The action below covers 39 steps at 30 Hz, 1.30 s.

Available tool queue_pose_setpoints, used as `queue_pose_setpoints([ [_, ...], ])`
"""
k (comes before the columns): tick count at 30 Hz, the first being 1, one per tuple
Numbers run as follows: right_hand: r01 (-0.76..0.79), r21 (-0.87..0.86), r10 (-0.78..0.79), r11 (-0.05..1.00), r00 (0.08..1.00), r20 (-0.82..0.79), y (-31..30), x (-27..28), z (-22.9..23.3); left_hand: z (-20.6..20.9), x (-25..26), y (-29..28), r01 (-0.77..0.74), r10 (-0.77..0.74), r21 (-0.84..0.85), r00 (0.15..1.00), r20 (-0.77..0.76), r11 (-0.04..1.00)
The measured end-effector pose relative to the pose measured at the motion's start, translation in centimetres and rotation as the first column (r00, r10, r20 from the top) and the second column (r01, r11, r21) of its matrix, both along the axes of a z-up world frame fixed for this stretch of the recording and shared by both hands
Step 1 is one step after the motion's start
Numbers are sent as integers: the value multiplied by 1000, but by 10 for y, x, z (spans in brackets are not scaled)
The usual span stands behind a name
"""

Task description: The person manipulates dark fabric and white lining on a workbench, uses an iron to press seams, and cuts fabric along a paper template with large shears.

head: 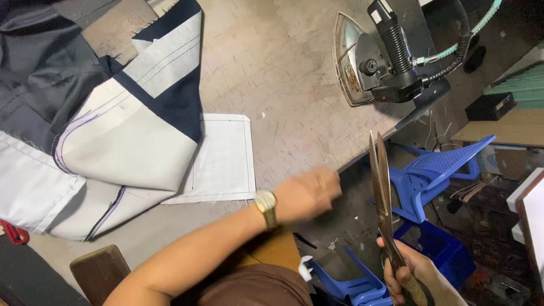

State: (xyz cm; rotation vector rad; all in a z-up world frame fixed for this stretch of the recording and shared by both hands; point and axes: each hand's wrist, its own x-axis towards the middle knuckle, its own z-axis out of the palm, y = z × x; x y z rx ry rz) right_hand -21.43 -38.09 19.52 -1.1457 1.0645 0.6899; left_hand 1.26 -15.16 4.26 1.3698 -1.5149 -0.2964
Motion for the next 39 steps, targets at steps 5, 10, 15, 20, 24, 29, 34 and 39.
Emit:
queue_pose_setpoints([
  [5, -197, -31, 193, 980, 975, -112, 11, 72, 7, -26, 94, 32, -897, 561, 305, 440, 701, 321],
  [10, -663, 43, 639, 747, 735, 226, -25, 149, -33, -37, -5, 5, -717, 554, 482, 696, 456, 504],
  [15, -978, -29, 973, 208, 204, 112, -17, 267, -26, -8, -86, -50, -455, 546, 365, 814, -198, 812],
  [20, -917, 339, 977, -211, -182, 115, -27, 317, -51, 12, -105, -13, -437, 839, 876, -383, -386, 204],
  [24, -893, 351, 958, -282, -245, 148, -9, 344, -72, 21, -93, 19, -387, 342, 913, -847, -406, 127],
  [29, -837, 202, 861, -509, -497, 107, 24, 366, -81, 26, -76, 16, -453, 288, 891, -849, -443, 35],
  [34, -809, 148, 821, -568, -570, 35, 37, 370, -86, 18, -85, 11, -507, 300, 862, -824, -481, -8],
  [39, -803, 76, 807, -590, -591, 19, 72, 372, -62, 15, -86, 10, -525, 313, 851, -811, -494, -17],
])
